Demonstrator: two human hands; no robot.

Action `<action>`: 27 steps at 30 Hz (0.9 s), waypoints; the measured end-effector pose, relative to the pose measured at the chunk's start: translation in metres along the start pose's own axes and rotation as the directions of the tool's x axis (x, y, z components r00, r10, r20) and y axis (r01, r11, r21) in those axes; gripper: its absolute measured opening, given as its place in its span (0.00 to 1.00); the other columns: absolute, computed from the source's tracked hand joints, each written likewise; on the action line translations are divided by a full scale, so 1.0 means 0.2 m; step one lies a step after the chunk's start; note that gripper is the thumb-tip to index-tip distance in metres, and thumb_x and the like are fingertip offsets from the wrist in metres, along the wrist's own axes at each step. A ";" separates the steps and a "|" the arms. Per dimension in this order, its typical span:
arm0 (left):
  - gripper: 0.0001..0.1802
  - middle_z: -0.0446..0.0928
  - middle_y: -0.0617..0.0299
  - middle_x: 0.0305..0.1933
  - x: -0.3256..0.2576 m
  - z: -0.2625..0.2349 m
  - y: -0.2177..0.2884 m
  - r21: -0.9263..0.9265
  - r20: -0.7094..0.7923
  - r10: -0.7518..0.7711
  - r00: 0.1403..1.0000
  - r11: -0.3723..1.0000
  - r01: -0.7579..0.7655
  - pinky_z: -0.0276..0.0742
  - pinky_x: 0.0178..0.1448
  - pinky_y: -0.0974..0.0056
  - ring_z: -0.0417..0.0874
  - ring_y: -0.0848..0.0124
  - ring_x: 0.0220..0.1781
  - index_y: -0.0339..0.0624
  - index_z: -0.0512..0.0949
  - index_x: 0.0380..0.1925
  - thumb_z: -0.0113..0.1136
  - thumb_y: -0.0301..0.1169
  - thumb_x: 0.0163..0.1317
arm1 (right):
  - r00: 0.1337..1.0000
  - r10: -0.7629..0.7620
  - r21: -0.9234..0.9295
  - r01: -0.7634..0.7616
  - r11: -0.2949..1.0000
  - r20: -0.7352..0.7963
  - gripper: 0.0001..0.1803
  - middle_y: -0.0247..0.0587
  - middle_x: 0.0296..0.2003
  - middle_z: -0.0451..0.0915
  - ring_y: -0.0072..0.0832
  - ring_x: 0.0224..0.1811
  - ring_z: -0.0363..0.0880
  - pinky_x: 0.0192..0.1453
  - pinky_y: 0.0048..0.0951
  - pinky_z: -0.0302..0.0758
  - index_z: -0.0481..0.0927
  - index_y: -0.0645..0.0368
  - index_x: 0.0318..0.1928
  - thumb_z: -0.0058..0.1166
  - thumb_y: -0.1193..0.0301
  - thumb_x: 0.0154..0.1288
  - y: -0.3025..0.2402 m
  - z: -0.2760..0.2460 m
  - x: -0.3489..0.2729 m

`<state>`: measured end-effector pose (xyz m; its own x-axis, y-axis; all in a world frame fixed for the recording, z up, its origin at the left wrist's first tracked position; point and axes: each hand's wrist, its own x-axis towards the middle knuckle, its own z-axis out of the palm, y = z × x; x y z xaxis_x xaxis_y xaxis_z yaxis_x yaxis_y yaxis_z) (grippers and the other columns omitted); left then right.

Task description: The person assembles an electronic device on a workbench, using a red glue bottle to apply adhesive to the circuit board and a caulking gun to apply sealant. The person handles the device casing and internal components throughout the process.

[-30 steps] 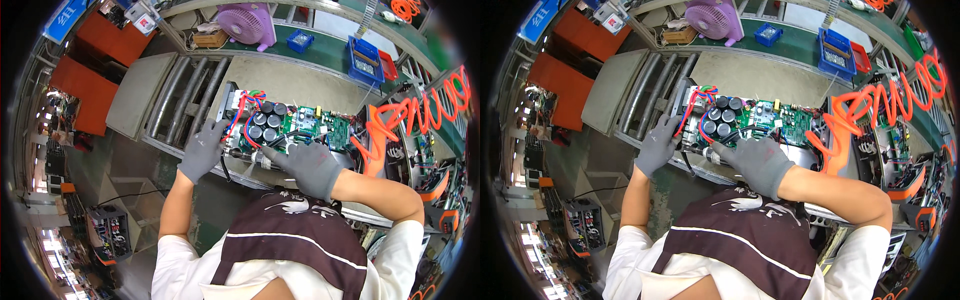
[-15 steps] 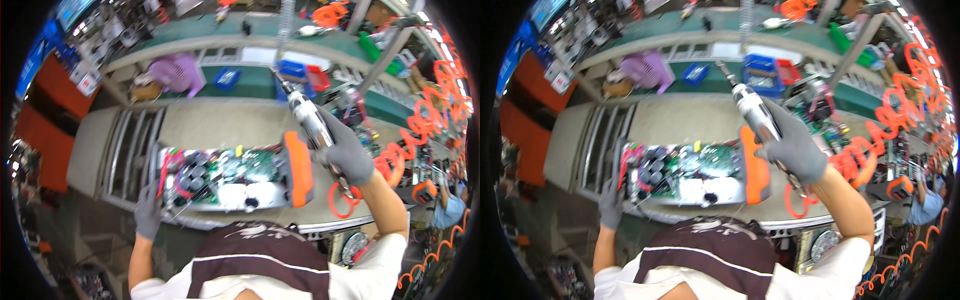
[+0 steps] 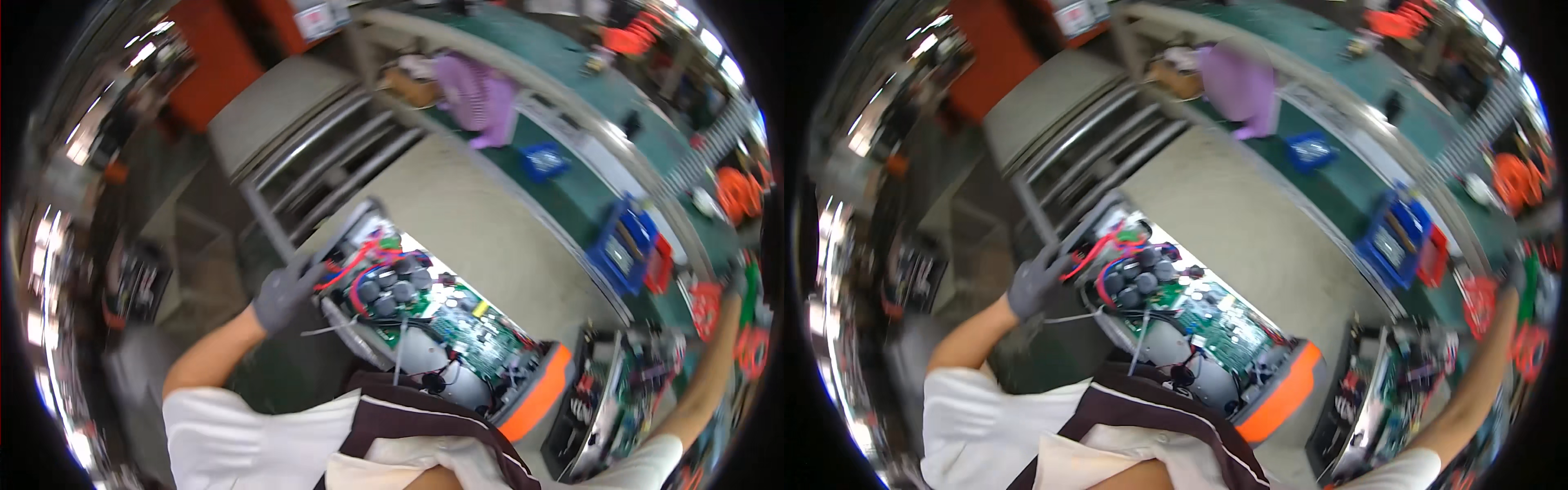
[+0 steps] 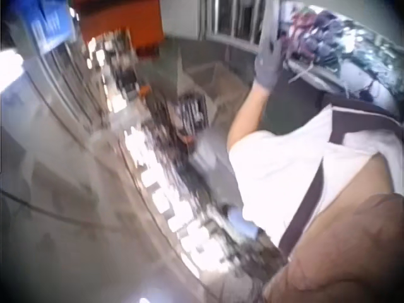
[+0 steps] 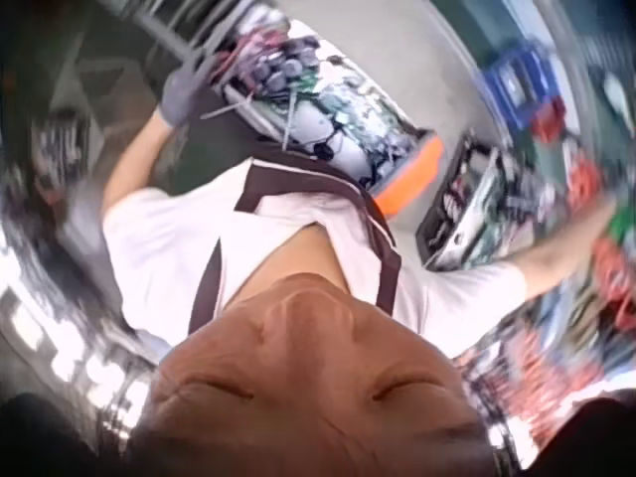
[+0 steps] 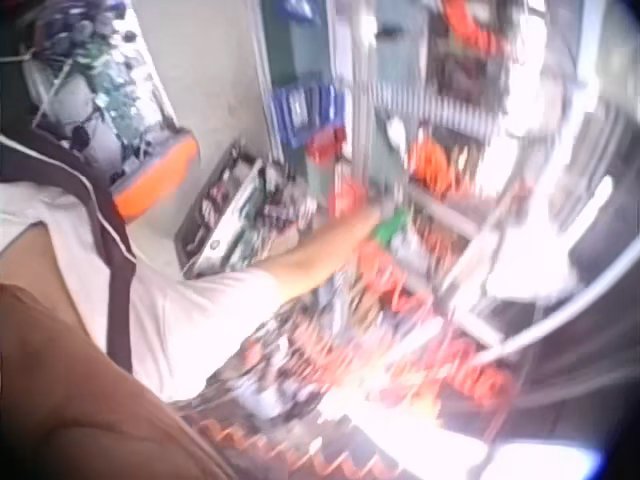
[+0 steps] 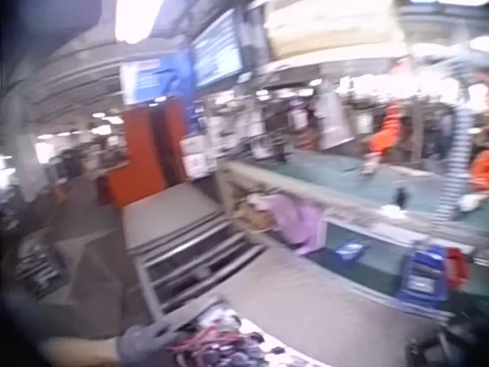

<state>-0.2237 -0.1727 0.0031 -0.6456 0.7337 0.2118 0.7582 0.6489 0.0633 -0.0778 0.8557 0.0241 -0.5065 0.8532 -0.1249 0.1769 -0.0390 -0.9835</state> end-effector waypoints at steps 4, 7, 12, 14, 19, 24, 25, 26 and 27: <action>0.29 0.70 0.48 0.49 -0.14 0.03 0.01 0.063 0.042 -0.123 0.992 0.991 0.120 0.80 0.34 0.56 0.81 0.52 0.37 0.41 0.69 0.53 0.58 0.21 0.46 | 0.990 -0.131 -0.397 0.143 0.906 0.058 0.18 0.37 0.40 0.75 0.34 0.42 0.73 0.43 0.32 0.71 0.76 0.52 0.53 0.56 0.65 0.62 -0.05 0.08 0.36; 0.28 0.70 0.49 0.49 -0.10 0.02 0.04 0.082 0.026 -0.115 0.993 0.990 0.113 0.80 0.35 0.56 0.81 0.52 0.39 0.42 0.69 0.52 0.58 0.21 0.47 | 0.950 -0.313 -0.728 0.207 0.653 -0.011 0.22 0.45 0.49 0.72 0.41 0.51 0.70 0.52 0.36 0.69 0.75 0.55 0.55 0.58 0.65 0.60 0.05 0.18 0.20; 0.26 0.70 0.48 0.50 -0.09 0.07 0.04 -0.014 -0.173 -0.103 0.979 0.995 0.102 0.79 0.40 0.54 0.79 0.51 0.42 0.42 0.70 0.51 0.64 0.30 0.51 | 0.444 -0.801 -0.858 0.488 -0.159 0.402 0.33 0.55 0.60 0.69 0.48 0.65 0.66 0.64 0.42 0.66 0.67 0.60 0.63 0.60 0.66 0.58 0.15 0.59 -0.86; 0.27 0.70 0.46 0.51 -0.06 0.10 0.05 -0.005 -0.316 -0.024 0.948 1.000 0.023 0.78 0.40 0.54 0.79 0.50 0.42 0.42 0.70 0.51 0.66 0.35 0.51 | 0.686 -0.614 -0.642 0.681 0.352 0.390 0.34 0.53 0.59 0.71 0.41 0.63 0.68 0.63 0.37 0.67 0.65 0.62 0.65 0.60 0.70 0.58 0.10 0.86 -1.63; 0.18 0.75 0.53 0.35 0.18 0.01 0.13 0.097 -0.304 0.153 0.940 0.987 -0.129 0.74 0.30 0.57 0.80 0.58 0.31 0.42 0.72 0.43 0.61 0.40 0.58 | 0.657 -0.485 -0.494 0.754 0.433 0.577 0.31 0.53 0.60 0.69 0.47 0.67 0.64 0.69 0.41 0.59 0.69 0.63 0.60 0.60 0.65 0.57 0.09 1.06 -2.71; 0.11 0.73 0.59 0.23 0.21 0.09 0.13 0.265 -0.166 0.221 0.961 0.949 -0.172 0.71 0.21 0.58 0.78 0.63 0.21 0.44 0.71 0.32 0.55 0.39 0.64 | 0.690 -0.449 -0.382 0.704 0.599 0.567 0.37 0.56 0.61 0.67 0.48 0.65 0.65 0.68 0.41 0.62 0.68 0.63 0.61 0.63 0.56 0.56 0.17 1.14 -3.12; 0.09 0.73 0.59 0.23 0.21 0.11 0.13 0.274 -0.141 0.262 0.955 0.937 -0.216 0.74 0.22 0.59 0.79 0.62 0.21 0.45 0.72 0.31 0.54 0.37 0.64 | 0.700 -0.455 -0.373 0.694 0.616 0.550 0.38 0.57 0.61 0.67 0.48 0.65 0.65 0.68 0.41 0.62 0.68 0.64 0.61 0.63 0.55 0.56 0.21 1.18 -3.17; 0.08 0.73 0.59 0.23 0.21 0.13 0.13 0.295 -0.101 0.290 0.952 0.922 -0.250 0.74 0.22 0.59 0.79 0.62 0.21 0.46 0.72 0.30 0.54 0.37 0.64 | 0.715 -0.458 -0.331 0.670 0.665 0.527 0.38 0.58 0.60 0.67 0.50 0.64 0.66 0.67 0.42 0.63 0.69 0.65 0.61 0.64 0.56 0.53 0.26 1.22 -3.20; 0.08 0.74 0.59 0.23 0.22 0.15 0.14 0.315 -0.061 0.315 0.947 0.906 -0.281 0.75 0.22 0.60 0.80 0.61 0.21 0.46 0.72 0.30 0.54 0.36 0.63 | 0.718 -0.464 -0.440 0.690 0.575 0.519 0.38 0.58 0.61 0.66 0.51 0.64 0.65 0.67 0.44 0.62 0.68 0.64 0.61 0.64 0.58 0.52 0.26 1.26 -3.25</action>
<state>-0.2327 -0.1157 -0.0150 -0.3671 0.8870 0.2801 0.8401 0.4454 -0.3096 0.0475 0.1672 0.0211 -0.8839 0.3604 0.2981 0.1237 0.7948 -0.5941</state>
